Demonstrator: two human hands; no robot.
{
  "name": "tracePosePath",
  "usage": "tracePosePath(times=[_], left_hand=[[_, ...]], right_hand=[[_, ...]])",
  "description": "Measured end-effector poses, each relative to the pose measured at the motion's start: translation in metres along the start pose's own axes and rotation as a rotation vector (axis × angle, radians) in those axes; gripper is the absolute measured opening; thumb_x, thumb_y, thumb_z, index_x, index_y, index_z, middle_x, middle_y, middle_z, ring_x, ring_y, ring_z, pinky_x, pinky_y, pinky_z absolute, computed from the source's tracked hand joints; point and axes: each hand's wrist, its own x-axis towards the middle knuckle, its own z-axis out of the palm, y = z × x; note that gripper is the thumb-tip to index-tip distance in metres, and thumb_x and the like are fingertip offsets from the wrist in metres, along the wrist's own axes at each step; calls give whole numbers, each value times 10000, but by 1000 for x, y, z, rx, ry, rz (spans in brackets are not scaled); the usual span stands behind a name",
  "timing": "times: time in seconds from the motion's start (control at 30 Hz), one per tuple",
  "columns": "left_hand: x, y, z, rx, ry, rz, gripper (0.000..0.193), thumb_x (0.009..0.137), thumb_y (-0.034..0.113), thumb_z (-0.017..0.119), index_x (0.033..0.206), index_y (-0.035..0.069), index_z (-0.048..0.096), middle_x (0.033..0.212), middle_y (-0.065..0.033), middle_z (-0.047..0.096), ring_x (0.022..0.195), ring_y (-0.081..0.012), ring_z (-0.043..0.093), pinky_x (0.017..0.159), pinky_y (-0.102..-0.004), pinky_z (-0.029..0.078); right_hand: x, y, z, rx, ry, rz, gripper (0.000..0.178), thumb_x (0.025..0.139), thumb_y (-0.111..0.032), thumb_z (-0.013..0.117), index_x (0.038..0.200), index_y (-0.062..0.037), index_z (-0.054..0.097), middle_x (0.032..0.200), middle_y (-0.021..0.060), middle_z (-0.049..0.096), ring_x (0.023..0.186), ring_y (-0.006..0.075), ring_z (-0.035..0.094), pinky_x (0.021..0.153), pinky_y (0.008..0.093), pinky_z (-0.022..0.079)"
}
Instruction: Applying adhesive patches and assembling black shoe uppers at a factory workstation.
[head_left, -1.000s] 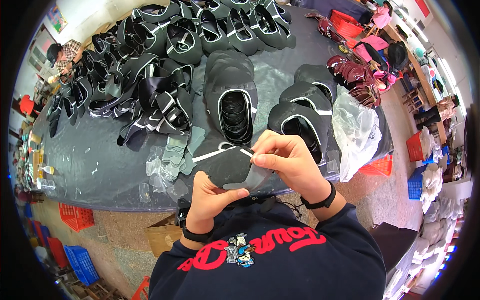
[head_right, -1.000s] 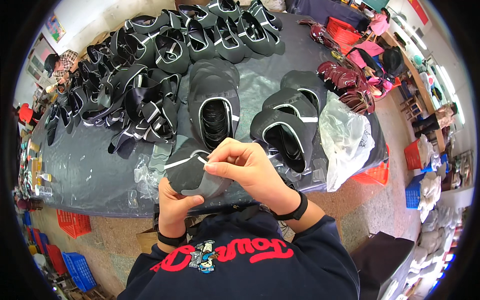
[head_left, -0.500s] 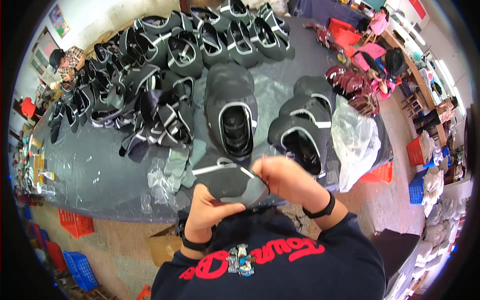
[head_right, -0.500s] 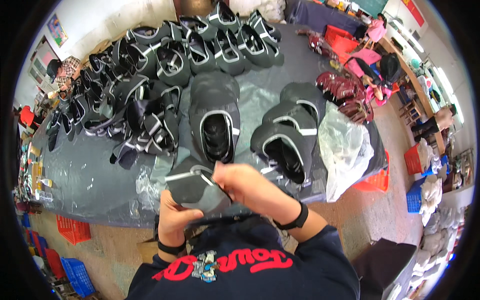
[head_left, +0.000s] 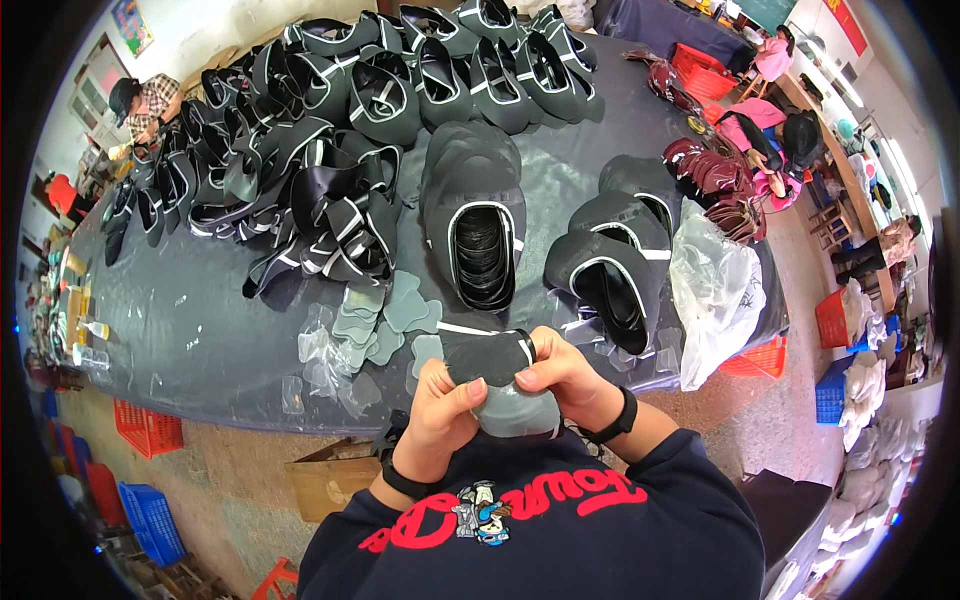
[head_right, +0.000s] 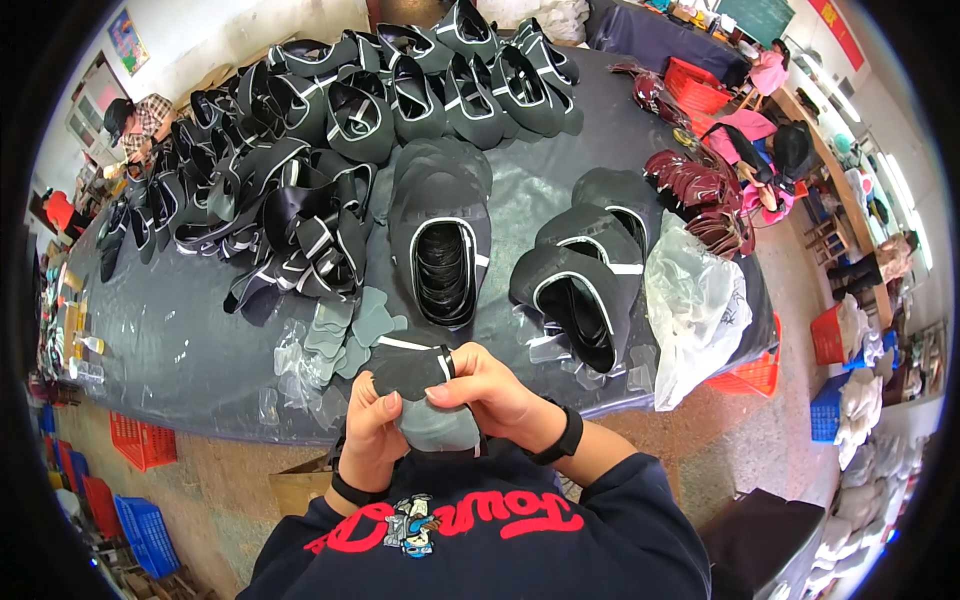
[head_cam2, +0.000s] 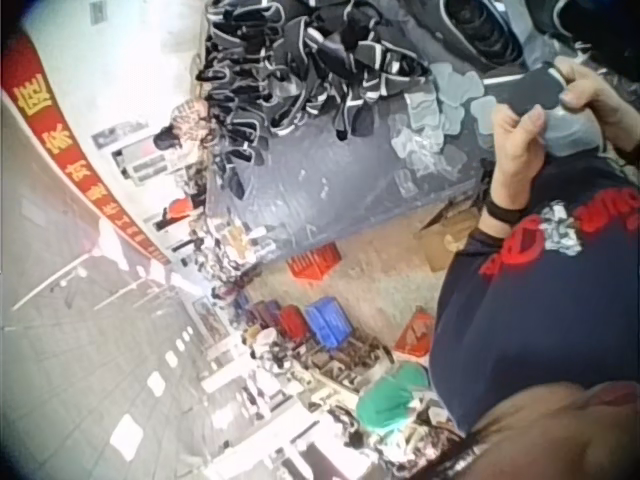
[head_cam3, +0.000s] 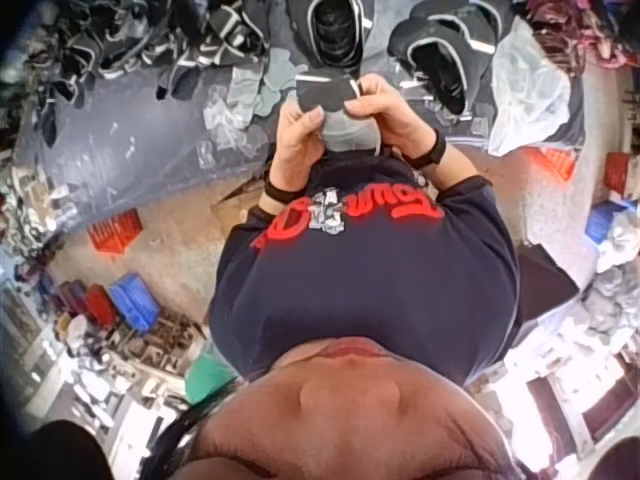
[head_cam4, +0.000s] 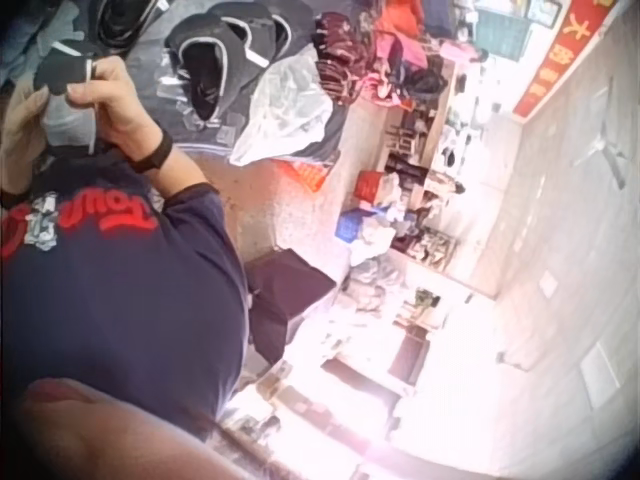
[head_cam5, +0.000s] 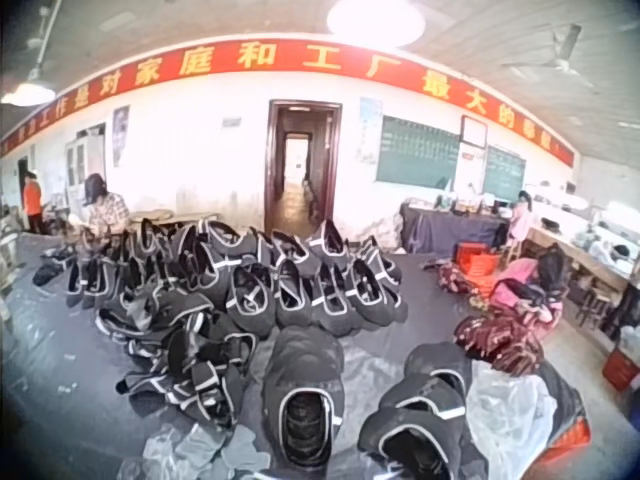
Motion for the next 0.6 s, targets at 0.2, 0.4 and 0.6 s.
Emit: tracePosePath(times=[0.2,0.4,0.6], left_hand=[[-3,9,-3,-32,83,-59,277,867,145,519,987,-100,565,961,-159,618,855,-218,610,754,-317,485],[-5,10,-7,169,148,-78,261,842,148,565,988,-69,578,933,-119,626,785,-177,615,706,-282,486],[0,0,-6,128,84,-19,240,791,102,604,981,-43,594,910,-98,635,815,-156,607,713,-269,472]], right_hand=[[-3,1,2,126,66,69,230,819,-158,569,926,44,599,884,81,624,789,126,587,719,261,458],[0,-10,11,-286,125,164,223,760,-115,652,937,13,607,856,60,628,753,88,586,671,226,464],[6,2,1,-39,195,193,120,728,-82,643,790,20,636,734,62,629,612,106,587,566,222,457]])
